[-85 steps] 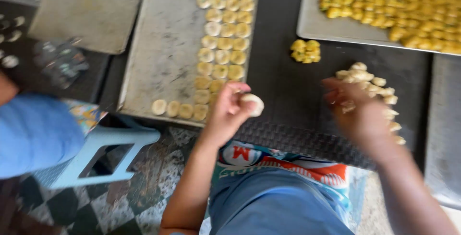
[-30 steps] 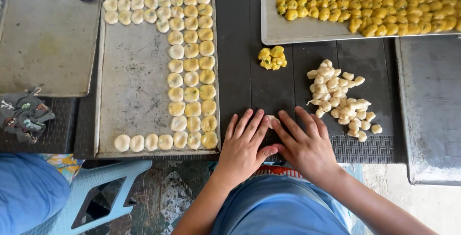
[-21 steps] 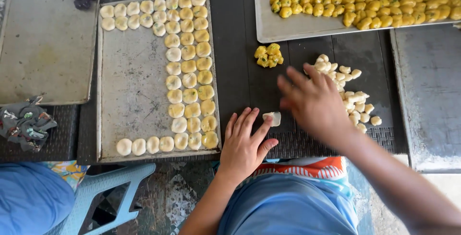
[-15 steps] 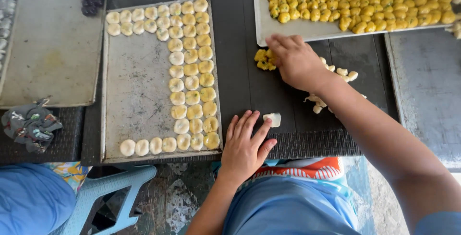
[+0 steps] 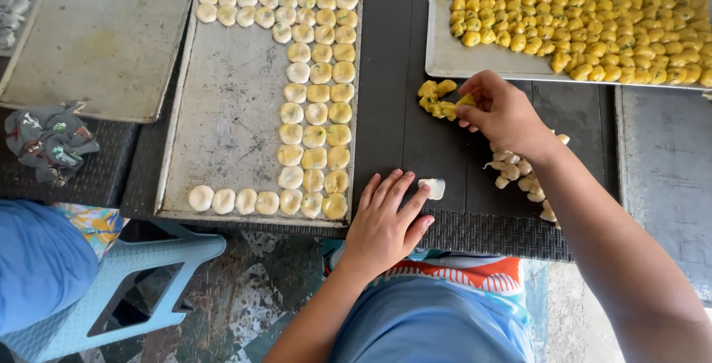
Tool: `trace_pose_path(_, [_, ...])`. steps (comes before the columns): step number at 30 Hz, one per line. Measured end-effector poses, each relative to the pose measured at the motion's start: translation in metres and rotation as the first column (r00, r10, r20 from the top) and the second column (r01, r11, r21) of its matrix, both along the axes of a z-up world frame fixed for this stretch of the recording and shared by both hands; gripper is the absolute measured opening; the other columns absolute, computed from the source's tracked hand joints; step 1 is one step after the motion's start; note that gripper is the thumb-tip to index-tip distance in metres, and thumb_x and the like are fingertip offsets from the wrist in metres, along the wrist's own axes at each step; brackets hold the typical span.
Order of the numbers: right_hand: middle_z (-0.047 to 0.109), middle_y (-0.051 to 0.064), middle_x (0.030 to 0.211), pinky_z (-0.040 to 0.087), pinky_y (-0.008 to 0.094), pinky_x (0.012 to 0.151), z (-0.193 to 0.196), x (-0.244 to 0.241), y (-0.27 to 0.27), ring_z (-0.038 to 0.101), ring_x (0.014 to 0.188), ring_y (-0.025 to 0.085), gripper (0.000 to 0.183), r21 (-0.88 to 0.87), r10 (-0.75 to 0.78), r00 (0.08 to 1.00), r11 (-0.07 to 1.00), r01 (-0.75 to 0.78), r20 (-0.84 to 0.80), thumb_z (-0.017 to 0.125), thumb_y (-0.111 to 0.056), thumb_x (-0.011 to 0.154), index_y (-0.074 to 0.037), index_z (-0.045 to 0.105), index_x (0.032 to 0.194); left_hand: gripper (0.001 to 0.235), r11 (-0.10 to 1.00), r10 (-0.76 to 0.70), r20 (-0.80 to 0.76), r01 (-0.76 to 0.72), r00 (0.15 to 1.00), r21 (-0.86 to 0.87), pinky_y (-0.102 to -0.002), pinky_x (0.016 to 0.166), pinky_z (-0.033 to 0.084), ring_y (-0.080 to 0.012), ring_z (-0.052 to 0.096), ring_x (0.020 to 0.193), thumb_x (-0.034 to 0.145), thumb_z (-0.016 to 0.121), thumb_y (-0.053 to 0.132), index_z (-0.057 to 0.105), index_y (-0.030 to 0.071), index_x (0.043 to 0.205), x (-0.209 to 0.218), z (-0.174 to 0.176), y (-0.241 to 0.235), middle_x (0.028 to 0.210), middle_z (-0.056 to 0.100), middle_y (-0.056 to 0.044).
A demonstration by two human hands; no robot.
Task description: The person fills small dough wrappers with a yellow filling, seals them into dumplings, and arranges them in rows on a metal tray. The person works by hand, handling the dough and filling directly.
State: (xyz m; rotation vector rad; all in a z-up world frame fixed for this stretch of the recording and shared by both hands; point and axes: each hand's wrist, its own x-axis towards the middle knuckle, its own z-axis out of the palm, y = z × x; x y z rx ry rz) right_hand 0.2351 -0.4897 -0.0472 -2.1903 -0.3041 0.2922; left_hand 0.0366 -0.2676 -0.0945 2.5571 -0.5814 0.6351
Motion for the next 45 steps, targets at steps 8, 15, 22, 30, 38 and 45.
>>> trace_pose_path(8, [0.072, 0.021, 0.115, 0.062, 0.026, 0.066, 0.018, -0.017, -0.001, 0.074, 0.077, 0.019, 0.033, 0.486, -0.087, 0.992, 0.865, 0.123, -0.095, 0.081, 0.007, 0.083, 0.005, 0.066, 0.112, 0.047, 0.999, -0.032, -0.073, 0.029, 0.997, -0.037, -0.061, 0.118, 0.035, -0.0422, 0.057, 0.138, 0.108, 0.056, 0.043, 0.063, 0.015, 0.145, 0.000, 0.009, -0.002, 0.137, 0.062, -0.022])
trace_pose_path(15, [0.069, 0.023, 0.084, 0.054, 0.027, 0.040, 0.030, -0.086, -0.003, 0.064, 0.047, 0.019, 0.028, 0.575, 0.003, 1.000, 0.818, 0.004, -0.011, 0.059, 0.000, 0.101, 0.012, 0.057, 0.126, 0.062, 0.998, -0.040, -0.119, 0.046, 0.992, 0.049, -0.070, 0.120, 0.023, -0.0502, 0.043, 0.148, 0.105, 0.050, 0.060, 0.057, 0.022, 0.153, -0.010, 0.010, -0.009, 0.153, 0.050, -0.028])
trace_pose_path(22, [0.063, 0.005, 0.061, 0.051, 0.034, 0.060, -0.042, -0.109, -0.011, 0.059, 0.054, 0.029, 0.038, 0.210, -0.069, 0.951, 0.978, 0.005, 0.302, 0.062, -0.040, 0.107, -0.016, 0.071, 0.080, 0.051, 0.999, 0.036, -0.119, -0.032, 0.992, 0.038, -0.067, 0.114, 0.034, -0.0496, 0.051, 0.140, 0.104, 0.057, 0.055, 0.068, 0.022, 0.141, -0.003, 0.022, -0.007, 0.145, 0.056, -0.024])
trace_pose_path(30, [0.068, 0.020, 0.115, 0.065, 0.038, 0.071, 0.001, -0.142, 0.019, 0.076, 0.084, 0.031, 0.034, 0.158, -0.026, 0.892, 0.986, -0.052, 0.451, 0.079, 0.001, 0.088, 0.001, 0.077, 0.122, 0.020, 0.982, 0.170, -0.095, -0.177, 0.981, -0.064, -0.037, 0.075, 0.045, -0.0188, 0.064, 0.090, 0.100, 0.069, 0.038, 0.079, 0.029, 0.115, 0.029, -0.003, -0.009, 0.100, 0.065, 0.005])
trace_pose_path(38, [0.071, 0.005, 0.101, 0.051, 0.038, 0.079, -0.032, -0.168, 0.023, 0.067, 0.094, 0.026, 0.021, -0.345, 0.209, 0.625, 0.933, 0.102, 0.752, 0.072, -0.020, 0.092, -0.014, 0.078, 0.111, 0.005, 0.982, 0.167, -0.233, -0.184, 0.958, -0.052, -0.041, 0.067, 0.042, -0.0267, 0.060, 0.080, 0.095, 0.072, 0.024, 0.071, 0.019, 0.094, 0.040, 0.013, -0.018, 0.091, 0.059, -0.001])
trace_pose_path(45, [0.068, 0.008, 0.093, 0.051, 0.043, 0.077, -0.034, -0.132, 0.018, 0.065, 0.089, 0.033, 0.026, -0.118, 0.130, 0.752, 0.991, -0.069, 0.647, 0.075, -0.022, 0.093, -0.010, 0.077, 0.115, 0.022, 0.911, -0.119, -0.378, -0.050, 0.918, -0.409, -0.038, 0.085, 0.049, -0.0235, 0.072, 0.089, 0.089, 0.082, 0.015, 0.066, 0.019, 0.104, 0.031, 0.024, -0.008, 0.089, 0.074, 0.002])
